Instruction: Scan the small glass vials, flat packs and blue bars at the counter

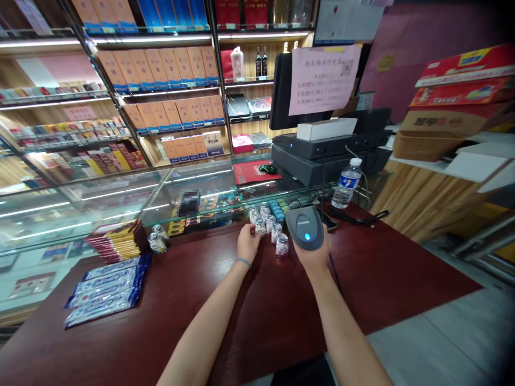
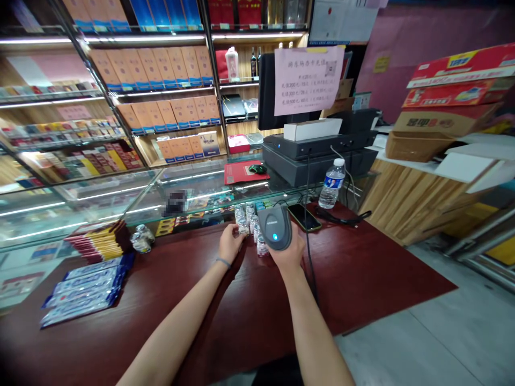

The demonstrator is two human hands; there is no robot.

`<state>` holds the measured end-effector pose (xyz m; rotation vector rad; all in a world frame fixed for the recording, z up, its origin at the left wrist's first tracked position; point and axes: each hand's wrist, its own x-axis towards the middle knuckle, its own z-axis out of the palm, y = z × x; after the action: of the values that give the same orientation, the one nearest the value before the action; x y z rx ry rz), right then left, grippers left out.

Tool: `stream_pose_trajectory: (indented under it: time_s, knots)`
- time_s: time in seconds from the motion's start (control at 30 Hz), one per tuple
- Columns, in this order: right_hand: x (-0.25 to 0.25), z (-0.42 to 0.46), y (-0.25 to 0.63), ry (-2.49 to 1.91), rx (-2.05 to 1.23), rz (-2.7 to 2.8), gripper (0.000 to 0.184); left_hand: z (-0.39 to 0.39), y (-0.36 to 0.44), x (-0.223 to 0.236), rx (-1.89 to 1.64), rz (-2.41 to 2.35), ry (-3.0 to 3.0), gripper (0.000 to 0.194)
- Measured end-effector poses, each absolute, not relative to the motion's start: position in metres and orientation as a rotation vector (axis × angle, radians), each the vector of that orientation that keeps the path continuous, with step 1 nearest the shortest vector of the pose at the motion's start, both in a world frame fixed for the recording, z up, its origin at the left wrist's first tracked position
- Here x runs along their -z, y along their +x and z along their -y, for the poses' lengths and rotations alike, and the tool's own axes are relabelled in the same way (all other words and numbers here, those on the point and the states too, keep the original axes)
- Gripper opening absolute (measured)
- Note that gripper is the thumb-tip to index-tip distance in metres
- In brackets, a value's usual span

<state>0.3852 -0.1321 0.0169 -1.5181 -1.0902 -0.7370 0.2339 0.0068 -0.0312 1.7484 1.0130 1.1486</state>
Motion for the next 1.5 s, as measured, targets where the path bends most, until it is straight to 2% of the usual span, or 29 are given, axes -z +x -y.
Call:
stream_pose_trajectory:
  time_s: [0.1, 0.33, 0.57, 0.73, 0.93, 1.1, 1.33, 1.5]
  knots:
    - [-0.015, 0.131, 0.384, -1.541, 0.734, 1.074, 0.052, -0.006, 0.236, 0.033, -1.150, -0.999, 1.719, 0.028]
    - [-0.013, 0.128, 0.382, -1.575, 0.751, 1.108, 0.052, -0.006, 0.213, 0.034, -1.268, -1.017, 1.604, 0.048]
    - [-0.028, 0.123, 0.356, -1.495, 0.840, 1.195, 0.045, -0.020, 0.112, 0.021, -1.540, -1.115, 1.574, 0.039]
    - [-0.031, 0.119, 0.329, -1.569, 0.847, 1.317, 0.039, -0.033, 0.034, 0.029, -1.750, -1.356, 1.502, 0.035]
    - [-0.029, 0.117, 0.297, -1.450, 0.825, 1.544, 0.039, -0.044, -0.024, 0.034, -1.868, -1.557, 1.522, 0.046]
    - [-0.022, 0.118, 0.274, -1.333, 0.703, 1.725, 0.034, -0.054, -0.039, 0.026, -1.832, -1.596, 1.650, 0.060]
    - [-0.010, 0.121, 0.264, -1.267, 0.544, 1.916, 0.042, -0.067, -0.039, 0.028, -1.716, -1.555, 1.578, 0.068]
    - [-0.010, 0.119, 0.264, -1.267, 0.527, 1.930, 0.042, -0.071, -0.044, 0.031, -1.716, -1.503, 1.595, 0.065]
